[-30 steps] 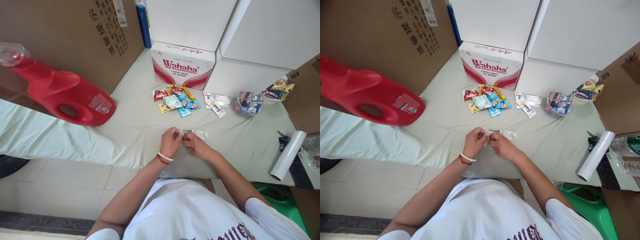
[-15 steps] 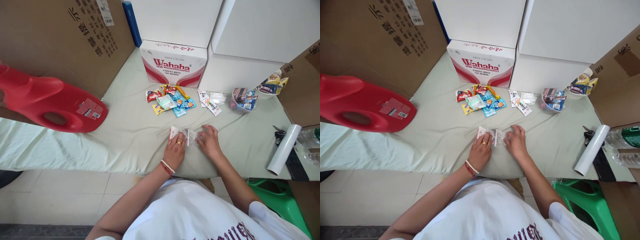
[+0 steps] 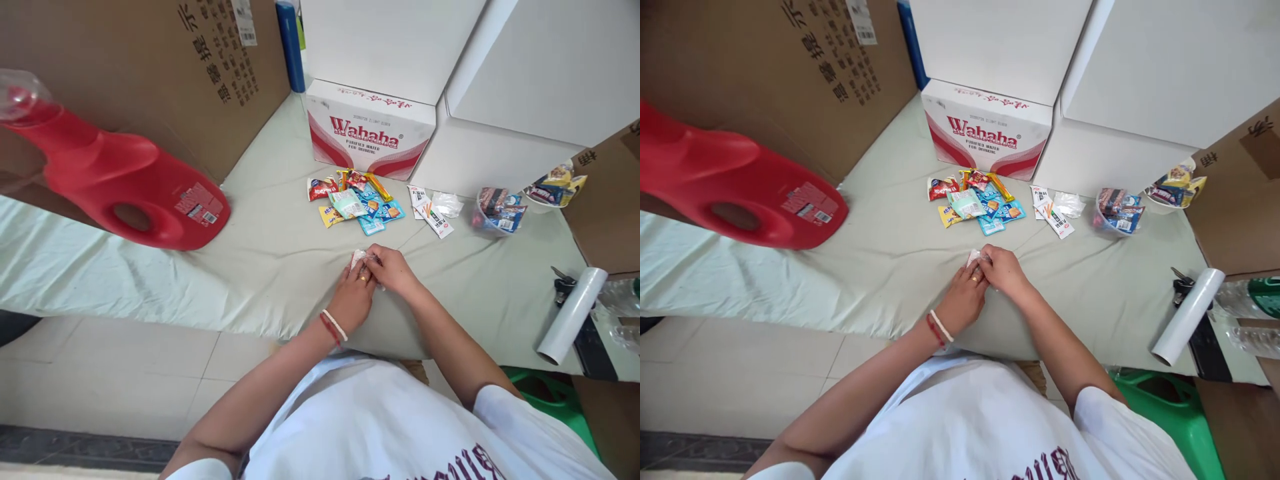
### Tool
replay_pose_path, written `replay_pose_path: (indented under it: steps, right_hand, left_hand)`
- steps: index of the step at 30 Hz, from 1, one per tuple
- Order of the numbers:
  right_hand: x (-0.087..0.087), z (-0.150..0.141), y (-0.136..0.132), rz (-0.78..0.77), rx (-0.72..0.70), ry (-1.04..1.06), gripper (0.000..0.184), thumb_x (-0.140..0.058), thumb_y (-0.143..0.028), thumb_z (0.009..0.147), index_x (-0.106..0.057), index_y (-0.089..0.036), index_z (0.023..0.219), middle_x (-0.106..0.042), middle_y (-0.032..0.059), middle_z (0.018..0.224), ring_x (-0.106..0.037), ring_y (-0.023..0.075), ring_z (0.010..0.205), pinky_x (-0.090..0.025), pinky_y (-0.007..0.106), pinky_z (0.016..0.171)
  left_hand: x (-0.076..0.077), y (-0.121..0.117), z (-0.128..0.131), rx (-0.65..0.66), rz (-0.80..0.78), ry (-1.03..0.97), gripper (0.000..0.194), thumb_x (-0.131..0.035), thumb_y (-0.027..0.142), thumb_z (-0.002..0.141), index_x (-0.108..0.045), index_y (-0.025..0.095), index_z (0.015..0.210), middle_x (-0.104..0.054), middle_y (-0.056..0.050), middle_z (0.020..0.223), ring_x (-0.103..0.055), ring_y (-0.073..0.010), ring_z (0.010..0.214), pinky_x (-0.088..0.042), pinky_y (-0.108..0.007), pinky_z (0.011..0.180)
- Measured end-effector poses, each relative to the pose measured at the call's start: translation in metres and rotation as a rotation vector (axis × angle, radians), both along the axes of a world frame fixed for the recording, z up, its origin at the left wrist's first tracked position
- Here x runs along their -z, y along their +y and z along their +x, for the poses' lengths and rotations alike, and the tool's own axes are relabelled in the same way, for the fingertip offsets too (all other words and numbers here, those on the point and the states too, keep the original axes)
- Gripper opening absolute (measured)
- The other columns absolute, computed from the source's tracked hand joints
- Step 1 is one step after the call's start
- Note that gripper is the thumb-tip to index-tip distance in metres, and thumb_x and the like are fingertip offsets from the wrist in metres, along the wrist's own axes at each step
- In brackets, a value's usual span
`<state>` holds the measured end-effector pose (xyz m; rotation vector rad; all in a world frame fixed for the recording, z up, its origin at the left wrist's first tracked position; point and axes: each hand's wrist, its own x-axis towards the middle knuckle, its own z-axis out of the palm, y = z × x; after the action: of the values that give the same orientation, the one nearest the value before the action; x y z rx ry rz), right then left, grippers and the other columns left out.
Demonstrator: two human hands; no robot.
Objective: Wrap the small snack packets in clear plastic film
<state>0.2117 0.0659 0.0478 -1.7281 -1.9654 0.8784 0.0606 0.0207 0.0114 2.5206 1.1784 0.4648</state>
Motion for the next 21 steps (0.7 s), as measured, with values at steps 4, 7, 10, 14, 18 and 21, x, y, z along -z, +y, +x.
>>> replay_pose_path:
  steps: [4,7,10,14,18,21]
  right_hand:
    - [0.008,-0.008,-0.005,0.105,-0.116,-0.068,0.016,-0.047,-0.021,0.098,-0.061,-0.021,0.090,-0.063,0.0046,0.089,-0.059,0.0200,0.086,-0.042,0.028,0.077]
    - [0.011,-0.015,-0.012,0.154,-0.105,-0.130,0.019,-0.042,-0.022,0.101,-0.061,-0.021,0.097,-0.061,0.0070,0.095,-0.057,0.0216,0.086,-0.043,0.030,0.076]
    - [0.014,-0.020,-0.019,0.145,-0.081,-0.132,0.020,-0.040,-0.023,0.102,-0.060,-0.021,0.102,-0.061,0.0084,0.100,-0.057,0.0223,0.086,-0.046,0.031,0.077]
    - [0.020,-0.021,-0.026,0.150,-0.050,-0.031,0.030,-0.040,-0.017,0.098,-0.058,-0.020,0.121,-0.064,0.0115,0.115,-0.060,0.0241,0.102,-0.050,0.036,0.091]
    - [0.020,-0.018,-0.040,0.190,0.025,0.178,0.044,-0.040,-0.017,0.096,-0.051,-0.021,0.139,-0.063,0.0126,0.126,-0.058,0.0244,0.116,-0.048,0.040,0.103]
    - [0.015,-0.015,-0.057,0.086,0.125,0.472,0.036,-0.045,-0.033,0.101,-0.054,-0.025,0.134,-0.067,0.0076,0.113,-0.064,0.0220,0.102,-0.053,0.038,0.094]
  left_hand:
    - [0.010,-0.001,-0.019,-0.114,-0.066,-0.414,0.041,-0.049,0.006,0.084,-0.071,0.022,0.116,-0.071,-0.007,0.129,-0.044,-0.0250,0.145,-0.042,-0.049,0.118]
    - [0.014,-0.005,-0.016,-0.496,0.001,-0.547,0.033,-0.050,0.013,0.089,-0.066,0.022,0.116,-0.072,-0.009,0.118,-0.055,-0.0264,0.126,-0.045,-0.051,0.111]
    - [0.014,-0.002,-0.008,-0.728,0.030,-0.450,0.030,-0.060,0.025,0.087,-0.064,0.018,0.116,-0.067,-0.015,0.120,-0.056,-0.0314,0.116,-0.045,-0.054,0.105]
    - [0.014,0.010,-0.007,-0.677,-0.097,-0.240,0.021,-0.058,0.029,0.088,-0.065,0.019,0.105,-0.067,-0.016,0.114,-0.057,-0.0346,0.112,-0.048,-0.053,0.095]
    - [0.003,0.013,-0.009,-0.594,-0.115,-0.395,0.010,-0.058,0.025,0.085,-0.059,0.022,0.094,-0.065,-0.008,0.093,-0.061,-0.0273,0.093,-0.053,-0.045,0.086]
    - [-0.013,0.000,-0.004,-0.499,-0.008,-0.572,0.009,-0.060,0.025,0.087,-0.056,0.023,0.095,-0.064,-0.007,0.099,-0.063,-0.0247,0.102,-0.054,-0.042,0.090]
